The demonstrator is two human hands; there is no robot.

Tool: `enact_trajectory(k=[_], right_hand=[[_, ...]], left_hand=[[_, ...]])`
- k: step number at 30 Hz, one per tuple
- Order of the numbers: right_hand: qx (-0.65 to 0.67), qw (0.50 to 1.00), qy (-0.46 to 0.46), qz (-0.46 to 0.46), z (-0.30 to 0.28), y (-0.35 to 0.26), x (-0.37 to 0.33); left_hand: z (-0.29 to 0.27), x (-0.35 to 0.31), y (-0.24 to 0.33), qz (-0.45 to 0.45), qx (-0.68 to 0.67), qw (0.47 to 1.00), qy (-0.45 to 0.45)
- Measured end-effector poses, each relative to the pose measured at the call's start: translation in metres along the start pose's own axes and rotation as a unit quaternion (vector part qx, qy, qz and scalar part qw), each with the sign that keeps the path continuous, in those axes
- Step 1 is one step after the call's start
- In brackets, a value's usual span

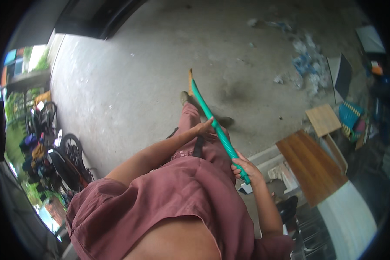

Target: The person sweeps the floor using a broom, walks around while sweeping debris, and finishes by standing up and showing their hands.

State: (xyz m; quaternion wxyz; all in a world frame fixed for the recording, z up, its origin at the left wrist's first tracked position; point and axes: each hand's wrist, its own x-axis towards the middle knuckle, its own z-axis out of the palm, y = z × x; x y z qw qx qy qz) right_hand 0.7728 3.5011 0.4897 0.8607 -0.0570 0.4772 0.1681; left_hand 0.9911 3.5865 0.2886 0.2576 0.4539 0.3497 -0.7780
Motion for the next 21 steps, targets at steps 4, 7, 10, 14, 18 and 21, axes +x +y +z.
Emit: enact_trajectory(k=[4,7,10,14,18,21], right_hand=[[-0.126,0.99,-0.032,0.046,0.074,-0.04,0.071],[-0.25,0.964,-0.076,0.055,0.129,-0.069,0.118],[-0.309,0.945,-0.102,0.025,0.208,-0.091,0.189],[-0.265,0.955,-0.131,0.035,0.305,-0.114,0.325],[-0.147,0.975,-0.156,0.067,0.407,-0.138,0.46],[-0.069,0.981,-0.133,0.127,0.467,-0.176,0.526]], left_hand=[[-0.051,-0.036,0.014,0.322,0.121,0.929,0.134],[-0.081,-0.067,0.054,0.278,-0.112,0.948,0.109],[-0.154,-0.088,0.102,0.399,-0.251,0.881,0.045],[-0.22,-0.16,0.148,0.486,-0.177,0.829,0.213],[-0.288,-0.212,0.146,0.48,-0.135,0.824,0.269],[-0.329,-0.212,0.124,0.423,-0.131,0.841,0.31]])
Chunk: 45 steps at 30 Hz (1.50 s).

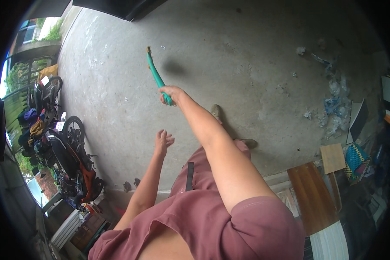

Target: The person sweeps the floor using a broom, walks around while sweeping debris, and finishes by standing up and showing their hands.

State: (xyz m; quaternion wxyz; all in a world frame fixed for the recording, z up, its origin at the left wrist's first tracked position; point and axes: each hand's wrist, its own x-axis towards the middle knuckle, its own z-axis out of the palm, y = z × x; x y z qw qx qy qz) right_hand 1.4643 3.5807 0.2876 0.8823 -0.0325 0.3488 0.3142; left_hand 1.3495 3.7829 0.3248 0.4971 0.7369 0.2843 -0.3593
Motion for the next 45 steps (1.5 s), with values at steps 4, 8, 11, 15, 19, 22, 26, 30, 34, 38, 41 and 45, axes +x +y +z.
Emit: enact_trajectory(k=[4,8,11,15,19,22,26,30,34,38,41,45], right_hand=[[0.065,0.997,0.034,-0.002,-0.006,-0.077,0.033],[0.12,0.991,0.007,-0.051,-0.04,-0.074,-0.007],[0.08,0.993,0.046,-0.077,-0.103,-0.036,-0.095],[0.244,0.965,0.016,-0.097,-0.186,0.046,-0.243],[0.287,0.936,0.098,-0.18,-0.224,0.128,-0.363],[0.221,0.921,0.216,-0.236,-0.233,0.173,-0.404],[0.116,0.91,0.278,-0.284,-0.219,0.202,-0.441],[0.106,0.933,0.207,-0.274,-0.242,0.186,-0.463],[0.112,0.958,0.113,-0.238,-0.308,0.152,-0.465],[0.137,0.935,0.176,-0.276,-0.382,0.175,-0.529],[0.137,0.918,0.232,-0.291,-0.43,0.19,-0.597],[0.087,0.892,0.336,-0.292,-0.449,0.224,-0.68]], left_hand=[[-0.029,0.016,-0.055,-0.128,0.027,0.991,0.026],[-0.033,0.007,-0.076,-0.172,0.119,0.978,0.008],[-0.003,0.009,-0.05,-0.149,0.169,0.972,-0.07],[0.063,0.017,0.006,-0.047,0.208,0.959,-0.19],[0.117,0.007,0.037,0.018,0.211,0.952,-0.223],[0.143,-0.008,0.031,0.026,0.253,0.938,-0.236],[0.166,-0.033,-0.003,-0.009,0.331,0.913,-0.238],[0.189,-0.048,-0.045,0.066,0.441,0.864,-0.232],[0.208,-0.044,-0.066,0.49,0.622,0.517,-0.324],[0.322,-0.144,-0.061,0.053,0.427,0.867,-0.252],[0.346,-0.156,-0.083,0.219,0.476,0.804,-0.281],[0.377,-0.192,-0.103,0.272,0.548,0.688,-0.39]])
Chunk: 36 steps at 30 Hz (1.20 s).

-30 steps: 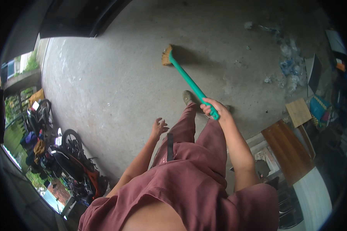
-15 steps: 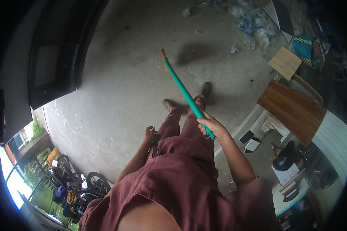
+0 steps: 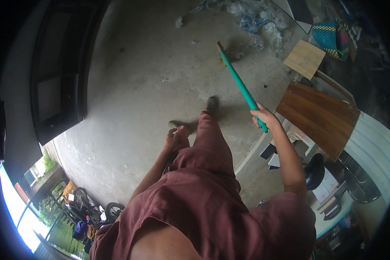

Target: The person sweeps the floor using a broom, walks around while sweeping debris, and finishes by standing up and showing their hands.

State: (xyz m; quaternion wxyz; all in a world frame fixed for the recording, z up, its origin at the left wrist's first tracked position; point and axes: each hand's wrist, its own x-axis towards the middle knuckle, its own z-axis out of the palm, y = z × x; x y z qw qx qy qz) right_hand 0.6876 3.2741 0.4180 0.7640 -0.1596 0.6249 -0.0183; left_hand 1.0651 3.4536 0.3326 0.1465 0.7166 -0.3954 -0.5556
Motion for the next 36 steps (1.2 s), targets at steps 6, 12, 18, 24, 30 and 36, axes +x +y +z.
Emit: enact_trajectory(k=[6,12,18,24,30,36], right_hand=[[-0.067,0.997,0.013,0.027,-0.03,0.012,-0.062],[-0.074,0.995,0.001,0.067,-0.07,0.035,-0.038],[-0.091,0.994,0.047,0.03,-0.119,-0.017,-0.024],[-0.161,0.982,0.091,-0.047,-0.106,-0.021,-0.047],[-0.114,0.984,-0.105,0.089,-0.015,0.006,-0.071],[-0.151,0.932,-0.324,0.066,0.132,0.081,0.083]], left_hand=[[0.015,0.018,-0.008,-0.126,0.031,0.991,0.044],[0.016,0.02,0.007,-0.166,-0.069,0.983,0.04],[0.029,0.007,-0.008,-0.154,-0.086,0.982,0.064],[0.032,0.002,-0.027,-0.145,-0.089,0.983,0.064],[0.037,-0.006,-0.031,-0.16,-0.131,0.976,0.075],[0.017,-0.022,0.001,-0.205,-0.237,0.943,0.115]])
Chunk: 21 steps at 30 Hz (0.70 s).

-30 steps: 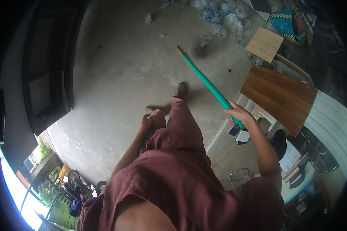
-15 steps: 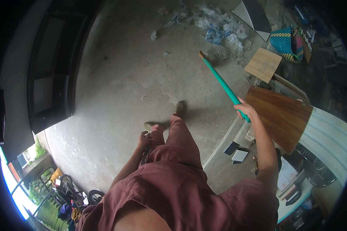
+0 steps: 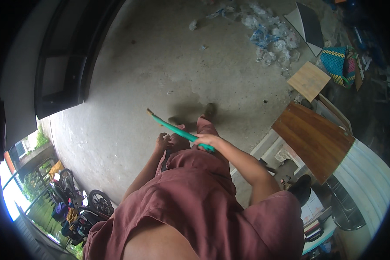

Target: The person sweeps the floor using a broom, walks around while sweeping debris, and finishes by standing up and showing their hands.

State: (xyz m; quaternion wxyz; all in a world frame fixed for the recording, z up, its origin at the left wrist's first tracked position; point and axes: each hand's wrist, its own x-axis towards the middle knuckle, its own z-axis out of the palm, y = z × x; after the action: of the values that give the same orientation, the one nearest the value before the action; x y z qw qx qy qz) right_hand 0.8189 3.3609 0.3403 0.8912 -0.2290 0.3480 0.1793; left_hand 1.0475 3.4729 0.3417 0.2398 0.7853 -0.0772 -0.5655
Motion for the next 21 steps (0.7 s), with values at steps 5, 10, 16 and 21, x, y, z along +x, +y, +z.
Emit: enact_trajectory(k=[5,10,16,21], right_hand=[[-0.012,0.998,0.064,-0.008,0.028,-0.035,0.071],[0.233,0.968,0.086,-0.027,-0.05,-0.056,0.01],[0.215,0.937,0.243,-0.131,-0.053,-0.074,-0.08],[0.245,0.925,0.239,-0.165,-0.02,-0.111,-0.083]], left_hand=[[-0.031,0.022,-0.042,0.219,0.106,0.97,0.003],[-0.032,0.009,-0.002,-0.017,-0.054,0.998,0.037],[-0.065,0.064,-0.06,0.118,0.016,0.991,0.065],[-0.089,0.096,-0.041,0.042,0.001,0.993,0.111]])
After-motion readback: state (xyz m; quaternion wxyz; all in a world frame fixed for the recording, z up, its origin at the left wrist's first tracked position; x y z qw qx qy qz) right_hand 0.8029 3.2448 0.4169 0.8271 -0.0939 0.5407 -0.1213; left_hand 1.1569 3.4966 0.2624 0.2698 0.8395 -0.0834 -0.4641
